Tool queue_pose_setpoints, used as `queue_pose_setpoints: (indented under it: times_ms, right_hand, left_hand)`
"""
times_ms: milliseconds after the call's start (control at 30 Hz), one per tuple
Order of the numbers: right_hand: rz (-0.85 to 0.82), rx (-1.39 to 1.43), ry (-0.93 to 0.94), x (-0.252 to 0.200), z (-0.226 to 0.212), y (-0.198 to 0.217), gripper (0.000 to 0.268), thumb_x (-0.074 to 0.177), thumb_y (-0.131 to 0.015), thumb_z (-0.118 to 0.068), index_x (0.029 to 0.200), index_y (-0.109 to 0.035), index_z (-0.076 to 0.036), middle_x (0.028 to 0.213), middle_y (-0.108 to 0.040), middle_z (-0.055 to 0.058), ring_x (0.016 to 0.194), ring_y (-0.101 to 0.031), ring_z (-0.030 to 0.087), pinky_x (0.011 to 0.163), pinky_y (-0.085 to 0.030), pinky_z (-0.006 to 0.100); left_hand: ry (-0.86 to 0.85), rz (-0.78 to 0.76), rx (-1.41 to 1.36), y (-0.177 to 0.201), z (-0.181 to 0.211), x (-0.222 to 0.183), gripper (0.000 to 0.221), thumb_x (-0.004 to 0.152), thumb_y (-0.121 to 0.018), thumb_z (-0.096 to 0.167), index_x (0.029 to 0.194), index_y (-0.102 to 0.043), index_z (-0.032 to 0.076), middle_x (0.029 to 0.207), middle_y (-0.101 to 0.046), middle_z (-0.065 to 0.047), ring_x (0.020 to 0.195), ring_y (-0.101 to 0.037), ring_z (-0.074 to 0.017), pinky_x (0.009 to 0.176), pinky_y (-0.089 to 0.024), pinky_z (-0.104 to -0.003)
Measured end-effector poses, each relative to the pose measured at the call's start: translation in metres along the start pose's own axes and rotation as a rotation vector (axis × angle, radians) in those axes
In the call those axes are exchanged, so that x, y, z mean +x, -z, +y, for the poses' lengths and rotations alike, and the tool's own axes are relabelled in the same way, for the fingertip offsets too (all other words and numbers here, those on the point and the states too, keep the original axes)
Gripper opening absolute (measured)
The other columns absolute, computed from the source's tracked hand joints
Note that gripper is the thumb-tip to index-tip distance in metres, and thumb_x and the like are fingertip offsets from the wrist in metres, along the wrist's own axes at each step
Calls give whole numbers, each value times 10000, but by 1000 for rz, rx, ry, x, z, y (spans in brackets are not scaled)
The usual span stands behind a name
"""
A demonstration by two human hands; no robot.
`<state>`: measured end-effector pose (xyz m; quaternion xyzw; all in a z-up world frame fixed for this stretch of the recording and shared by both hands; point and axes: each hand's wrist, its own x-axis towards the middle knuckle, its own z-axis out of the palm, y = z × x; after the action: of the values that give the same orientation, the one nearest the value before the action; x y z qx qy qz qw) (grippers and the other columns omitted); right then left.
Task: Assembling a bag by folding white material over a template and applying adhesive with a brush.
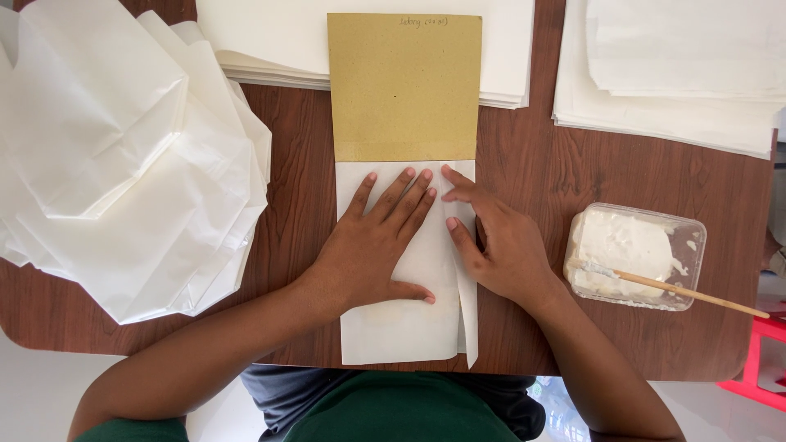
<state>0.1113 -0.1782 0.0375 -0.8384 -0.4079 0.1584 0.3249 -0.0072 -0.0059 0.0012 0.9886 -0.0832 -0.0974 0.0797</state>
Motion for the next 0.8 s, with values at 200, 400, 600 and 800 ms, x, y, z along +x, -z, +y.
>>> queue_pose_setpoints:
  times_ms: [200,400,600,800]
  right_hand:
    - [-3,56,-10,-2,5,-1,261,987,-564,-124,1245,-521,-132,1379,-686,83,439,-613,253,420,-459,336]
    - [45,99,92,-29,-15,19,237,1035,-537,-202,1243,-548,-90,1471,-570,178,484,-584,241,462,-488,360]
    - [84,-27,164,-118,2,-2,581,877,-690,-539,1204,-625,-62,1272,-583,143,756,-590,180,643,-538,289]
    - [339,-123,202,-163,8,-48,474,823,-912,-302,1139,-664,-49,1124,-642,148,991,-661,277,824,-605,370]
  left_hand:
    - [-56,181,92,-16,-7,3,989,924,-477,754,1598,-325,47,1649,-329,-163,1527,-307,-319,1180,-255,-623]
    - [-99,488,101,-14,-18,14,595,995,-577,246,1573,-442,216,1384,-532,-80,1293,-514,-279,986,-398,-487]
    - [-142,555,237,0,-22,24,539,1018,-566,292,1552,-510,236,1316,-597,-48,1126,-558,-253,873,-439,-425]
    - [-213,488,133,5,-27,17,646,1001,-596,550,1541,-532,202,1384,-549,-116,1210,-526,-312,939,-423,-479]
